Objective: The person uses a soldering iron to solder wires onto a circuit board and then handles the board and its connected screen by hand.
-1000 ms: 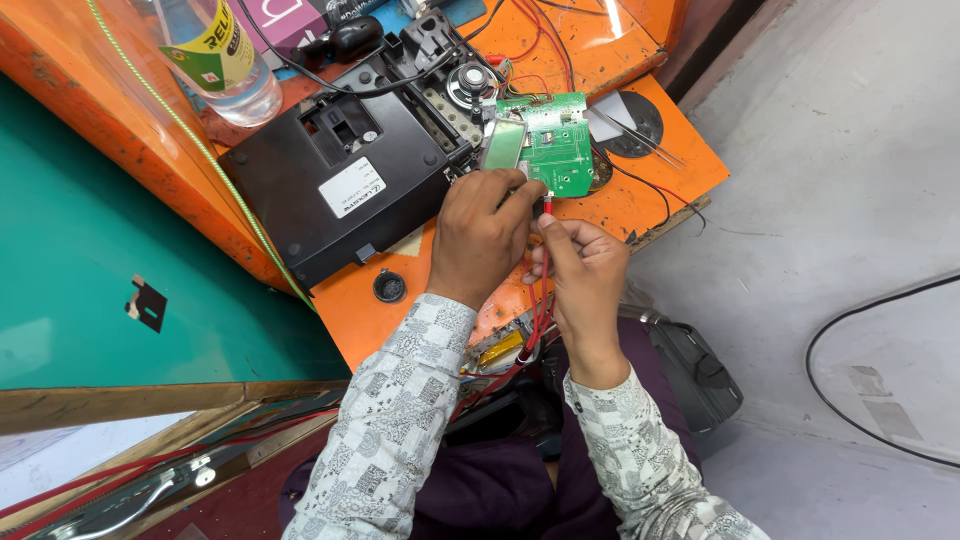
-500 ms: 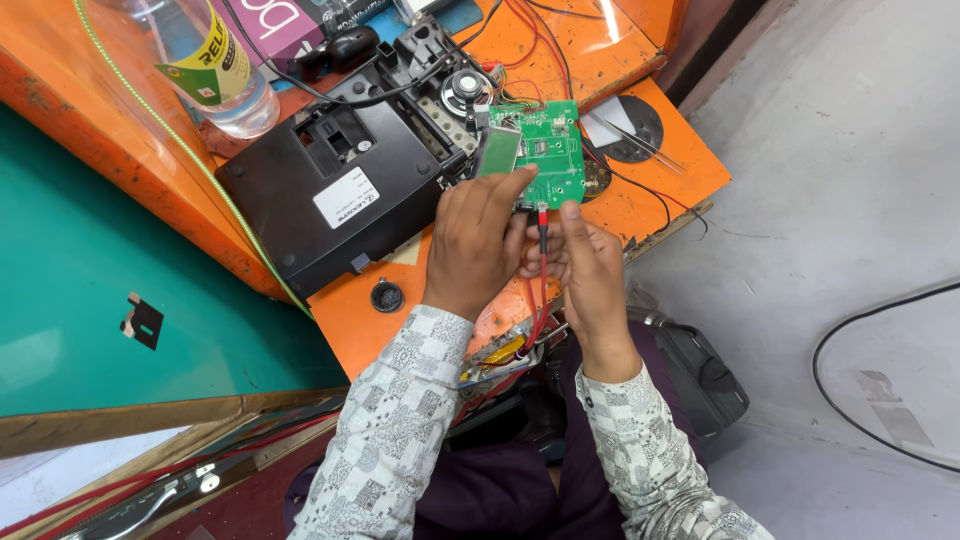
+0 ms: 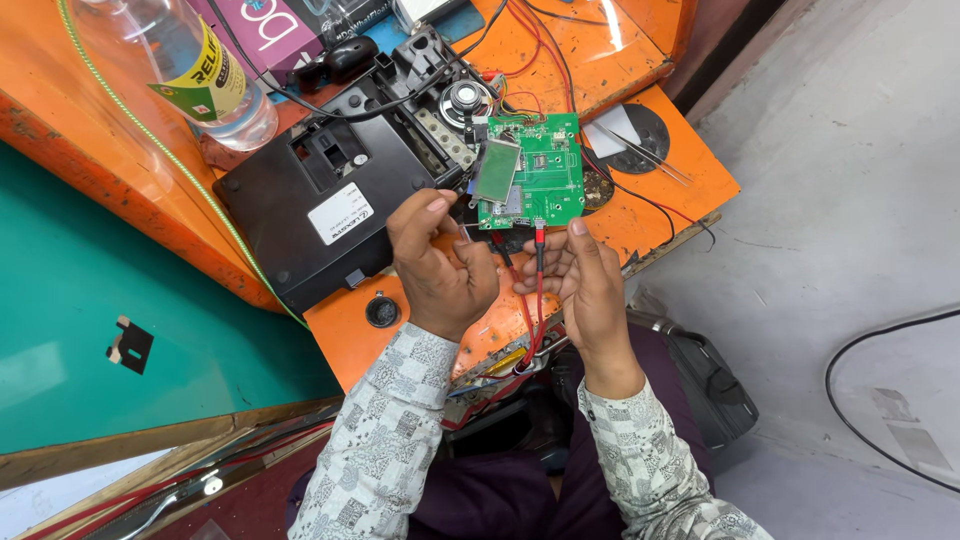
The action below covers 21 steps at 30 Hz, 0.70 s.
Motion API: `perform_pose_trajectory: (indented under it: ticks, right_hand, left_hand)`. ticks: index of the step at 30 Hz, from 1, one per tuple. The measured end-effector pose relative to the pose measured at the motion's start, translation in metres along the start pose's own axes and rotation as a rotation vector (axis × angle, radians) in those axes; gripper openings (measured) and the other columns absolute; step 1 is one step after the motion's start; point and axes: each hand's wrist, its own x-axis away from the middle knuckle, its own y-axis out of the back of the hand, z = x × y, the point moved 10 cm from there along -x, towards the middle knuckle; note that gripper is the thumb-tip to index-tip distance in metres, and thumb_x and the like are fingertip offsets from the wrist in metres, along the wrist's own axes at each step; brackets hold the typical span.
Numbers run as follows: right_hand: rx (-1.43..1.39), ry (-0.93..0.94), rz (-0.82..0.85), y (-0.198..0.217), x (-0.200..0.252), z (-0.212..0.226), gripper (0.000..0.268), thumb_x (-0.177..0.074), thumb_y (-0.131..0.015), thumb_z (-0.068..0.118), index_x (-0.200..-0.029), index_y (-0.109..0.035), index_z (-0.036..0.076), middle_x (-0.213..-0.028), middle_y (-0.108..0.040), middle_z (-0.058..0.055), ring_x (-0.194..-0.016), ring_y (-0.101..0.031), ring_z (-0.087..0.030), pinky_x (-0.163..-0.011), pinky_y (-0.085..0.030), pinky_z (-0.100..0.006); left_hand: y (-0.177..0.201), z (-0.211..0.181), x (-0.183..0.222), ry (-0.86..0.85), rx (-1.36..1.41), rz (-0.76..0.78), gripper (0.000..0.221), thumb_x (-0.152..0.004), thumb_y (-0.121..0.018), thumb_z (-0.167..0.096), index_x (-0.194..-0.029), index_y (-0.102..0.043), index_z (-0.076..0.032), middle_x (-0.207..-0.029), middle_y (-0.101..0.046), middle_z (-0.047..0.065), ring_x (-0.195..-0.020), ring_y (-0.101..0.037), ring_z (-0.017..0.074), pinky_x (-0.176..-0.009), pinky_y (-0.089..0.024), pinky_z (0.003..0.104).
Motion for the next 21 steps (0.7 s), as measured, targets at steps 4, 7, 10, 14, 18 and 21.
perform_pose_trajectory:
  ticks: [4,7,10,14,18,21]
  right_hand:
    - [-0.002,-0.007,-0.004,0.0003,0.0001,-0.0008,0.057,-0.108,-0.045,0.046,-0.101,-0.067,-0.006,-0.081,-0.068,-0.013,-0.074,-0.072,-0.020,-0.070,-0.066,-0.039]
    - [-0.008,-0.011,-0.005,0.0010,0.0003,-0.0016,0.056,-0.108,-0.045,0.045,-0.101,-0.067,-0.006,-0.081,-0.068,-0.013,-0.074,-0.072,-0.020,-0.070,-0.066,-0.039]
    - [-0.016,-0.010,0.010,0.0002,-0.0004,-0.0024,0.056,-0.108,-0.045,0.045,-0.102,-0.067,-0.006,-0.082,-0.069,-0.013,-0.074,-0.072,-0.020,-0.071,-0.066,-0.039]
    - [-0.024,-0.014,0.014,0.0006,-0.0005,-0.0040,0.055,-0.108,-0.045,0.044,-0.102,-0.067,-0.006,-0.083,-0.069,-0.013,-0.075,-0.072,-0.020,-0.071,-0.066,-0.039]
    - [-0.018,-0.001,0.016,0.0012,-0.0011,-0.0039,0.055,-0.108,-0.045,0.044,-0.102,-0.067,-0.006,-0.083,-0.069,-0.013,-0.075,-0.072,-0.020,-0.071,-0.066,-0.039]
    - [-0.023,0.000,0.015,0.0018,-0.0018,-0.0042,0.054,-0.108,-0.046,0.044,-0.102,-0.067,-0.006,-0.084,-0.069,-0.013,-0.075,-0.072,-0.020,-0.071,-0.066,-0.039]
  left_hand:
    - [0.0033,0.0018,0.0004,0.000,0.007,-0.010,0.062,-0.085,-0.052,0.015,-0.139,-0.034,-0.012,-0.129,-0.049,0.015,-0.085,-0.050,0.0145,-0.073,-0.049,0.026]
    - [0.0032,0.0016,-0.0006,0.000,0.010,-0.001,0.061,-0.086,-0.052,0.014,-0.138,-0.035,-0.011,-0.129,-0.049,0.014,-0.082,-0.049,0.0131,-0.074,-0.048,0.026]
    - [0.0030,0.0028,-0.0017,0.013,0.010,0.005,0.060,-0.086,-0.053,0.014,-0.137,-0.036,-0.011,-0.128,-0.050,0.013,-0.081,-0.049,0.0125,-0.073,-0.048,0.026]
    - [0.0038,0.0026,-0.0025,0.023,0.011,0.008,0.059,-0.085,-0.052,0.013,-0.136,-0.036,-0.011,-0.126,-0.050,0.013,-0.079,-0.049,0.0121,-0.071,-0.047,0.025]
    - [0.0046,0.0011,-0.0035,0.020,-0.001,0.009,0.059,-0.085,-0.053,0.013,-0.136,-0.037,-0.011,-0.125,-0.051,0.012,-0.079,-0.049,0.0120,-0.071,-0.047,0.025]
    - [0.0048,-0.0009,-0.0051,0.020,0.008,0.008,0.059,-0.085,-0.053,0.013,-0.136,-0.037,-0.011,-0.125,-0.051,0.012,-0.079,-0.050,0.0119,-0.071,-0.048,0.025]
